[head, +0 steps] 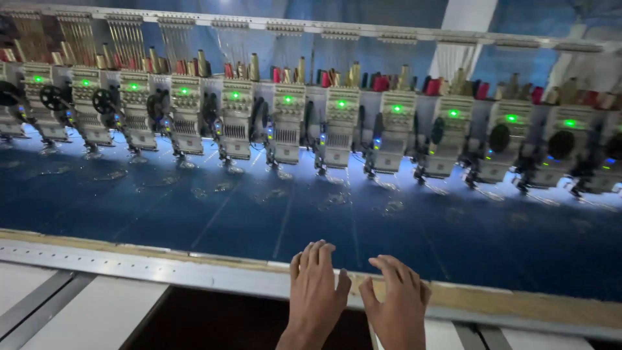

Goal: Operating and adjusting an industrial multi-head embroidery machine, including threading needles and checking thread paths.

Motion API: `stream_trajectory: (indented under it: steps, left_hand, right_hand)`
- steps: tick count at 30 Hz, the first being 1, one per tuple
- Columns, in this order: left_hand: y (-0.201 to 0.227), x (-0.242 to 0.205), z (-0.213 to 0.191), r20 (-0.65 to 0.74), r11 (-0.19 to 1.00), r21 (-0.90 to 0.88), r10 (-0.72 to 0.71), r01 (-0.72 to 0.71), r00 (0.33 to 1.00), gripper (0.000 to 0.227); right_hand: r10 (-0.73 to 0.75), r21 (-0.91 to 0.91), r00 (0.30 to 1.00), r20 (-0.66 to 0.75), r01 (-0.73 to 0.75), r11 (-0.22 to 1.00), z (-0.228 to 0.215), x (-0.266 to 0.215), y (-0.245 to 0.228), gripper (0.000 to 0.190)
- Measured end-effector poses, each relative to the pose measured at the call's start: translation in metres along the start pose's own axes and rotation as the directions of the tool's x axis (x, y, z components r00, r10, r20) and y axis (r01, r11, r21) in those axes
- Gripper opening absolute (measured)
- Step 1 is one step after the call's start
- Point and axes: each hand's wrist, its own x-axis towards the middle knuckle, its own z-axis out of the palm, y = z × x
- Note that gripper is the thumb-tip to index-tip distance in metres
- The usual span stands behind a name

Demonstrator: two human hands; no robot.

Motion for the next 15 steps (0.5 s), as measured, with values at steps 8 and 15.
stream_trajectory:
  steps: [8,15]
  left_hand:
    - [-0.097,0.161,0.094,-0.07,0.998,0.047,0.054,-0.051,0.996,0.04]
    - [-0.187,0.285,0.173,0.162,0.998,0.049,-0.05,0.042,0.986,0.038]
  right_hand:
    - [0.137,-0.002,0.982,0.13,-0.138,0.99,0.131,0.168,0.006,0.037]
    - [0.142,-0.02,0.98,0.142,-0.14,0.99,0.263,0.284,0.013,0.036]
